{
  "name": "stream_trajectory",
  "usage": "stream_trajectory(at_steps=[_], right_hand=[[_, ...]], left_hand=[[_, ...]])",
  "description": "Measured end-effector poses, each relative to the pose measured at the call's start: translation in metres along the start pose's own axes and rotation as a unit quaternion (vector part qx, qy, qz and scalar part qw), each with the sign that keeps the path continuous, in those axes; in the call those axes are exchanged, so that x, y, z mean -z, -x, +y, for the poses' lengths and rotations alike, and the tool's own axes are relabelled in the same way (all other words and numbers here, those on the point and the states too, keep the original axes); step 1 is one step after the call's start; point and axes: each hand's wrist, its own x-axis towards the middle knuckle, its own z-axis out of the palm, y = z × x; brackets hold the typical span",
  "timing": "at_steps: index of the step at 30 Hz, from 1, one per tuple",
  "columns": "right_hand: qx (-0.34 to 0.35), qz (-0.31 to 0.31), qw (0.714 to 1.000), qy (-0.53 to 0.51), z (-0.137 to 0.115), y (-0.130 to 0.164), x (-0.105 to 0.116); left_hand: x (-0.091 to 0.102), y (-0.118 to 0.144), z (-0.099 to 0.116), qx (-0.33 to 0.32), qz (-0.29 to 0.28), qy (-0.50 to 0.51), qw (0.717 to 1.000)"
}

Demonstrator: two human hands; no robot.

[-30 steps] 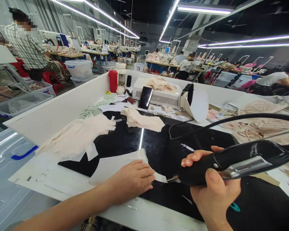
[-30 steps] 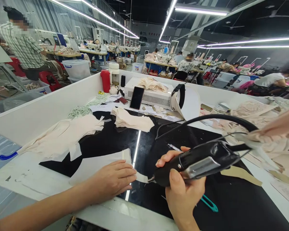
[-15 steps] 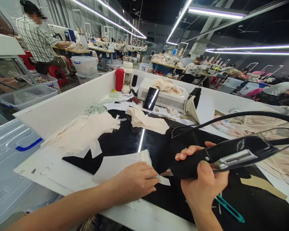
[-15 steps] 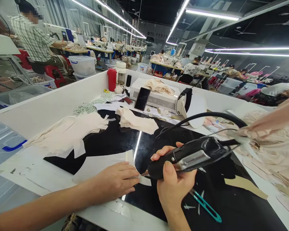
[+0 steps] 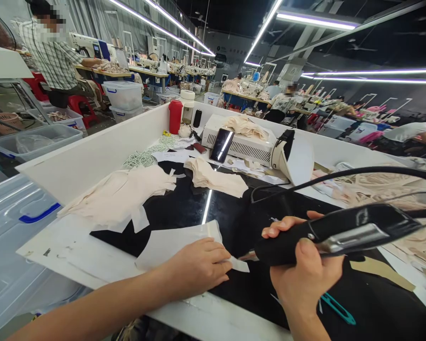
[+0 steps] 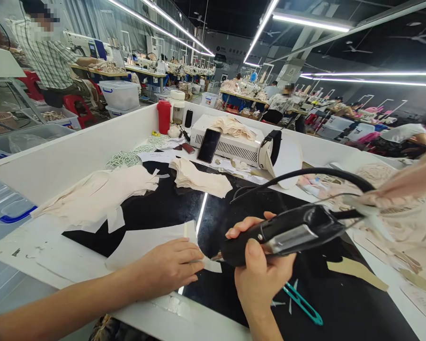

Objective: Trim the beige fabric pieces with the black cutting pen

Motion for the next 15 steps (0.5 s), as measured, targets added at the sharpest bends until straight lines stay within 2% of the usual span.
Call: stream_trajectory(at_steps=[6, 15], right_hand=[[0.005, 0.016, 1.0, 0.008, -0.002, -0.0019, 0.0082], [-0.008, 0.01, 1.0, 0.002, -0.0054, -0.0006, 0.0055]], left_hand=[[-0.0033, 0.0016, -0.002, -0.004, -0.004, -0.007, 1.0], [0.0009, 0.0, -0.0007, -0.013, 0.003, -0.009, 1.0]])
